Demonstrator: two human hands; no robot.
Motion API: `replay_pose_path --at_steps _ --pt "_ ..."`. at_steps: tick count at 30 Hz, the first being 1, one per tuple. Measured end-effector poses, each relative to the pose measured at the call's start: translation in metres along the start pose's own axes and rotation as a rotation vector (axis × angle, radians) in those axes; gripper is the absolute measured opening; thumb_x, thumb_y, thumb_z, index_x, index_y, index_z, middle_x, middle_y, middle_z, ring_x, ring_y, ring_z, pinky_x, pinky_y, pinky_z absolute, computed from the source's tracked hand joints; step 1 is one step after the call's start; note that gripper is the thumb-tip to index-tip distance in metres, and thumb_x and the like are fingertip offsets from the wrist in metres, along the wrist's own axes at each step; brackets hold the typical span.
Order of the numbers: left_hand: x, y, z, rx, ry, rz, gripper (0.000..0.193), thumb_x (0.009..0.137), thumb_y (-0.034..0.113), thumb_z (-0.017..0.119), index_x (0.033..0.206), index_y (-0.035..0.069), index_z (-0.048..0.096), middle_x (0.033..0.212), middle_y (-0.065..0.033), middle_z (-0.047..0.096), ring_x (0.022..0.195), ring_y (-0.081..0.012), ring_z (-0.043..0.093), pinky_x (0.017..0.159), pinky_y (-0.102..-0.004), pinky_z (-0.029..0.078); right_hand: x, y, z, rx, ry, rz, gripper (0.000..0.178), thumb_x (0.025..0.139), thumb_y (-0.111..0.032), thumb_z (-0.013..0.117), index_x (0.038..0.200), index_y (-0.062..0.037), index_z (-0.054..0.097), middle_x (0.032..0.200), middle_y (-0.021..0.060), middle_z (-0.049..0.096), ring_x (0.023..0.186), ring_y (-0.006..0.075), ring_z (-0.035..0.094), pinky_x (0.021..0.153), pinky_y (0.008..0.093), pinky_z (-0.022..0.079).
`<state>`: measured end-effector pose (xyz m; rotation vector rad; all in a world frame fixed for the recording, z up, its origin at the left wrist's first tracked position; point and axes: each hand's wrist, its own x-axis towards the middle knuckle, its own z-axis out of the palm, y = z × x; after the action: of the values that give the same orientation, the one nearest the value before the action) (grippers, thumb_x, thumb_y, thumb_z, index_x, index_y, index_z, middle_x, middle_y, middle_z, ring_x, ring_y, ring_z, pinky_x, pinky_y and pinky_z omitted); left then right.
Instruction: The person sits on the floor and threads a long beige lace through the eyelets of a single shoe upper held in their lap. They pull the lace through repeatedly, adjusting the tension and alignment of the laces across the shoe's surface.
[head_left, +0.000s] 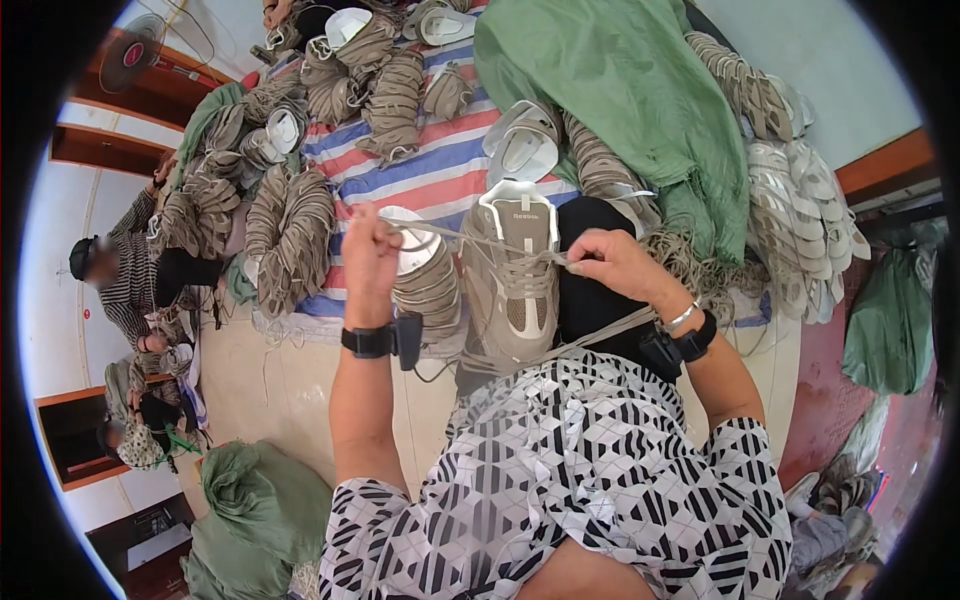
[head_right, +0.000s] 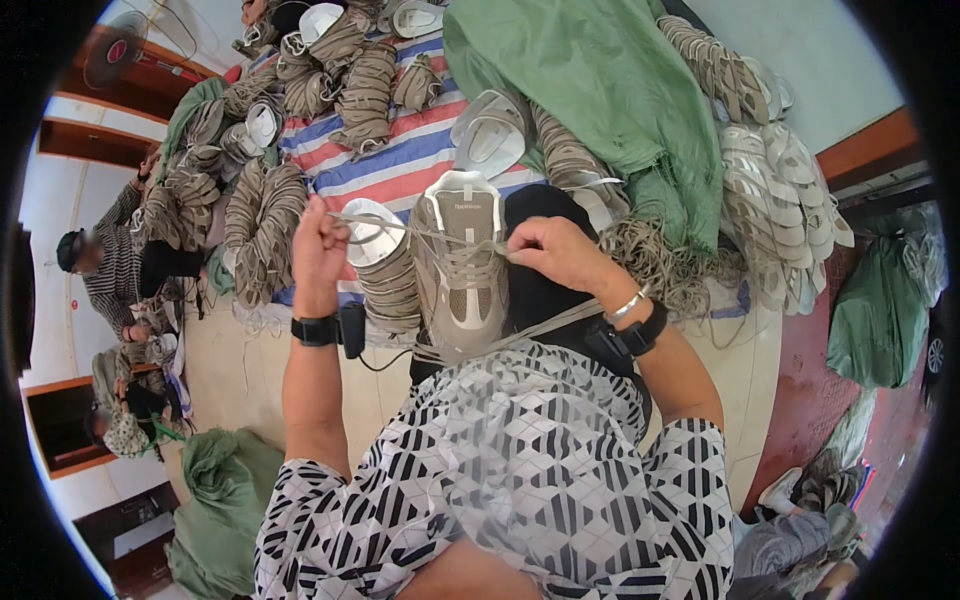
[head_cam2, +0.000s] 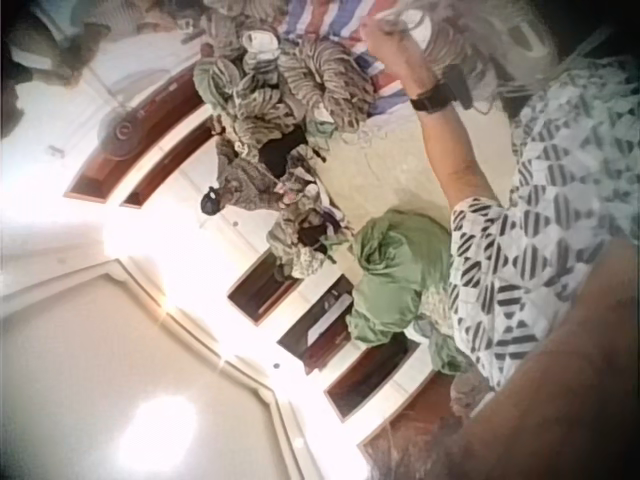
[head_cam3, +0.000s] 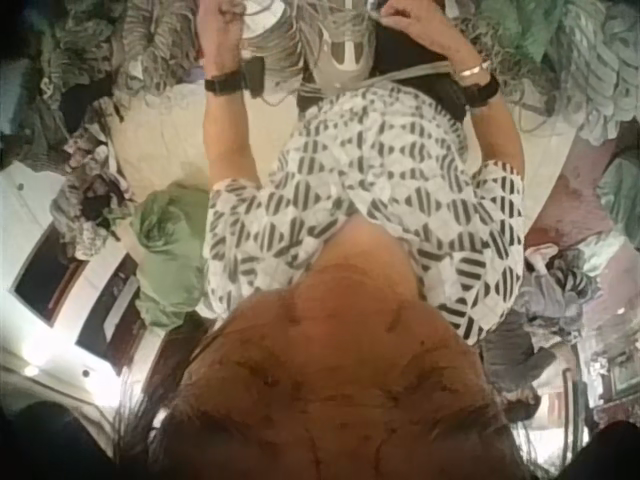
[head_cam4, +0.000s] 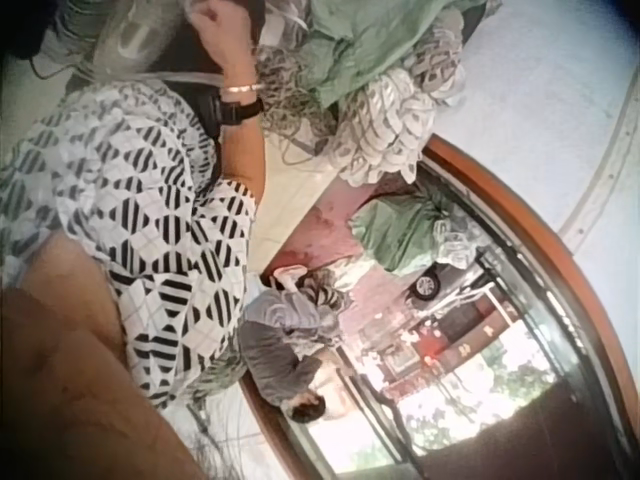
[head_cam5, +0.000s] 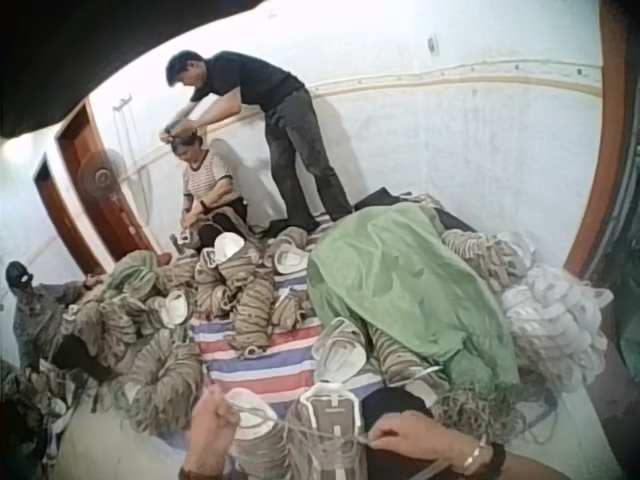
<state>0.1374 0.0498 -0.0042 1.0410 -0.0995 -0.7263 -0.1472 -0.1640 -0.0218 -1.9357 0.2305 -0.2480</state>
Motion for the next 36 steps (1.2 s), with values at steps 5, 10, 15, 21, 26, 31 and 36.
replay_pose_path --at_steps 5,10,15,21,26,31,36 --pt "0.006 0.06 -0.043 -0.068 0.169 0.166 0.014 0.096 0.018 0.052 0.083 0.013 0.048 0.058 0.005 0.036 0.046 -0.007 0.029 0.051 -0.0225 0.033 0.004 0.006 -0.001 0.122 0.005 0.071 0.01 0.083 -0.01 0.063 0.089 -0.0022 0.066 0.074 0.006 0.063 0.066 0.0148 0.058 0.063 0.0288 0.046" --pt "-0.011 0.069 -0.072 -0.016 0.395 0.197 0.017 0.095 0.017 0.054 0.081 0.012 0.046 0.058 0.0049 0.035 0.047 -0.0071 0.031 0.05 -0.0251 0.035 0.003 0.0 0.004 0.165 0.482 0.237 0.016 0.089 -0.015 0.061 0.091 0.001 0.063 0.071 0.0016 0.061 0.066 0.0113 0.058 0.061 0.0244 0.046" --pt "-0.01 0.058 -0.1 0.093 0.349 0.195 0.015 0.095 0.018 0.054 0.082 0.012 0.047 0.058 0.0053 0.036 0.047 -0.0075 0.033 0.049 -0.0254 0.037 -0.005 -0.009 0.008 -0.541 -0.019 -0.062 0.013 0.083 -0.013 0.062 0.089 -0.002 0.063 0.073 0.012 0.062 0.062 0.0218 0.06 0.06 0.0301 0.047" --pt "-0.012 0.015 -0.157 0.506 0.374 0.066 0.014 0.093 0.022 0.053 0.092 0.008 0.057 0.063 0.0026 0.044 0.05 -0.0073 0.041 0.043 -0.0251 0.036 -0.054 0.028 -0.026 0.182 0.135 0.363 0.023 0.088 -0.02 0.059 0.079 0.0 0.062 0.067 0.0067 0.064 0.059 0.0108 0.056 0.055 0.0286 0.045" --pt "-0.019 -0.049 -0.142 0.974 0.3 0.017 0.028 0.094 0.028 0.047 0.096 0.005 0.062 0.07 -0.0007 0.052 0.054 -0.0097 0.045 0.044 -0.026 0.036 -0.113 0.118 -0.083 -0.348 0.275 0.706 0.021 0.09 -0.023 0.058 0.081 -0.0049 0.063 0.067 0.0029 0.063 0.047 0.0082 0.047 0.045 0.024 0.038" --pt "-0.051 -0.059 -0.031 0.925 -0.035 0.18 0.024 0.096 0.02 0.046 0.1 0.004 0.062 0.072 0.0017 0.053 0.06 -0.006 0.046 0.054 -0.0203 0.037 -0.111 0.133 -0.09 -0.277 0.104 0.515 0.021 0.089 -0.022 0.058 0.086 -0.0028 0.066 0.068 0.0026 0.063 0.055 0.0084 0.054 0.049 0.0242 0.041" --pt "-0.087 -0.08 0.065 0.994 -0.499 0.423 0.02 0.098 0.014 0.047 0.106 0.0 0.059 0.078 -0.0012 0.059 0.07 -0.0065 0.053 0.07 -0.0209 0.045 -0.026 0.042 -0.034 0.47 0.402 0.247 0.021 0.087 -0.007 0.056 0.106 -0.0007 0.061 0.074 0.0031 0.065 0.063 0.0088 0.06 0.058 0.0211 0.049"
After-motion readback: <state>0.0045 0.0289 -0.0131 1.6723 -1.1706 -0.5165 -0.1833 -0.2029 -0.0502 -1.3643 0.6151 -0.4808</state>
